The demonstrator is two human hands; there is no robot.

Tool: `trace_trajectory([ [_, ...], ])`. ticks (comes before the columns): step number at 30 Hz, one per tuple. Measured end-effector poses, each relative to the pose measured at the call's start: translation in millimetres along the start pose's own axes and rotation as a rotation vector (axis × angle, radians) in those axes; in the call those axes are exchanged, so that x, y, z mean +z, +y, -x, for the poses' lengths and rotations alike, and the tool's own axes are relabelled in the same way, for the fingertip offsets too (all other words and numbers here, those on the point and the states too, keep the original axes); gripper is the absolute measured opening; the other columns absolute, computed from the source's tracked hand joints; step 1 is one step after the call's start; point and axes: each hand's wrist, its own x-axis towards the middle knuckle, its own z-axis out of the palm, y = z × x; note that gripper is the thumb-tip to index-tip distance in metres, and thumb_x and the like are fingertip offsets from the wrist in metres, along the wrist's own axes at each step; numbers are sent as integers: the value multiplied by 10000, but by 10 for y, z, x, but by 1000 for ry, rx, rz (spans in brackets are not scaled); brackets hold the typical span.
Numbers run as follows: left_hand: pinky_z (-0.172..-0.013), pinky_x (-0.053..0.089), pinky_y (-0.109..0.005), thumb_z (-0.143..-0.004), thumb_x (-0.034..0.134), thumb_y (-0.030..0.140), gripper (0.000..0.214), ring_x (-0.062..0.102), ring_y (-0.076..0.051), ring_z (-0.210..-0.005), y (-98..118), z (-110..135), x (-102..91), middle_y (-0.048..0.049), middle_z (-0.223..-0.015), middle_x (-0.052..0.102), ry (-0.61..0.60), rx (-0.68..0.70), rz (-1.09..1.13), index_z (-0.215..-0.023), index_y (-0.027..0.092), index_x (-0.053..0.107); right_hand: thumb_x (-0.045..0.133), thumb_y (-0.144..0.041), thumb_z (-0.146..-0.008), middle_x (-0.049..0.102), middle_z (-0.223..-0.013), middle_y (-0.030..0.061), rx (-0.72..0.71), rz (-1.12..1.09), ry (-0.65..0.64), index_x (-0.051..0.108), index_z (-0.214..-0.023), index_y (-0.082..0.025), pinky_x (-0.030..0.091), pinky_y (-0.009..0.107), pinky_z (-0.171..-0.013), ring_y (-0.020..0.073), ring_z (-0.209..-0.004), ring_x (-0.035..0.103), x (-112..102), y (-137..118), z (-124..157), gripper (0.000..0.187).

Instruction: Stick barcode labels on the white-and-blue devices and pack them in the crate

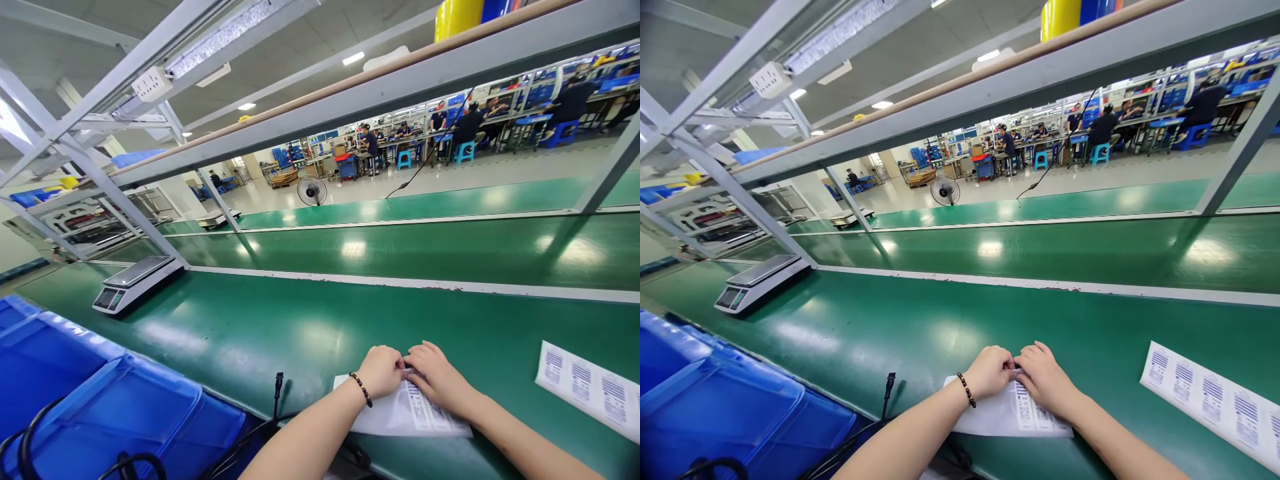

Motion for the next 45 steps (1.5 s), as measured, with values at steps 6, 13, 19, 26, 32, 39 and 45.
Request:
trace_trajectory([
  [6, -777, 446, -261, -794, 492, 219, 181, 604, -151, -802, -46, 10, -88, -7, -866, 703, -27, 12, 17, -821, 204, 671, 433, -160, -837, 617, -789, 37, -24, -4, 26, 605, -890, -194, 420, 388, -855, 164, -790, 571, -20, 10, 0, 183],
  [13, -785, 444, -275, -805, 455, 214, 218, 622, -168, -827, -29, -16, -81, -23, -869, 711, -39, 36, -25, -820, 198, 672, 451, -189, -846, 617, -849, 56, -62, 46, 76, 619, -866, -208, 344, 475, -939, 191, -882, 562, -2, 4, 35, 171],
  [19, -791, 437, -303, -806, 416, 181, 243, 617, -190, -866, -41, -32, -90, -50, -900, 700, -5, 29, -118, -848, 185, 655, 384, -116, -858, 620, -809, 42, -194, 91, 181, 606, -812, -211, 355, 453, -942, 192, -928, 553, -77, -16, 39, 246],
  [26, -797, 409, -353, -768, 421, 97, 210, 567, -228, -888, -184, -35, -35, -102, -888, 658, 70, 14, -245, -860, 129, 606, 458, -195, -846, 618, -854, 64, -123, -231, 486, 580, -839, -229, 481, 362, -781, 201, -890, 585, -471, -62, 145, 126],
  [32, -785, 409, -366, -797, 394, 86, 202, 530, -234, -899, -212, -16, 2, -117, -886, 623, 116, 60, -291, -846, 119, 587, 498, -421, -822, 645, -817, 40, 452, -419, 576, 590, -777, -228, 472, 303, -689, 194, -769, 596, -597, 113, 182, 219],
  [39, -912, 406, -366, -826, 487, 234, 169, 511, -205, -979, -69, 127, -60, -51, -994, 592, 190, 66, -198, -953, 184, 587, 537, -481, -771, 638, -649, 17, 577, -507, 481, 614, -724, -208, 457, 282, -570, 188, -627, 596, -481, 373, 110, 287],
  [45, -994, 369, -373, -799, 544, 305, 429, 461, -214, -1138, -14, 307, -174, -75, -1204, 538, 335, -2, 31, -1202, 189, 454, 541, -432, -780, 637, -678, 8, 476, -518, 479, 625, -712, -213, 457, 274, -600, 171, -637, 582, -492, 188, 102, 244],
])
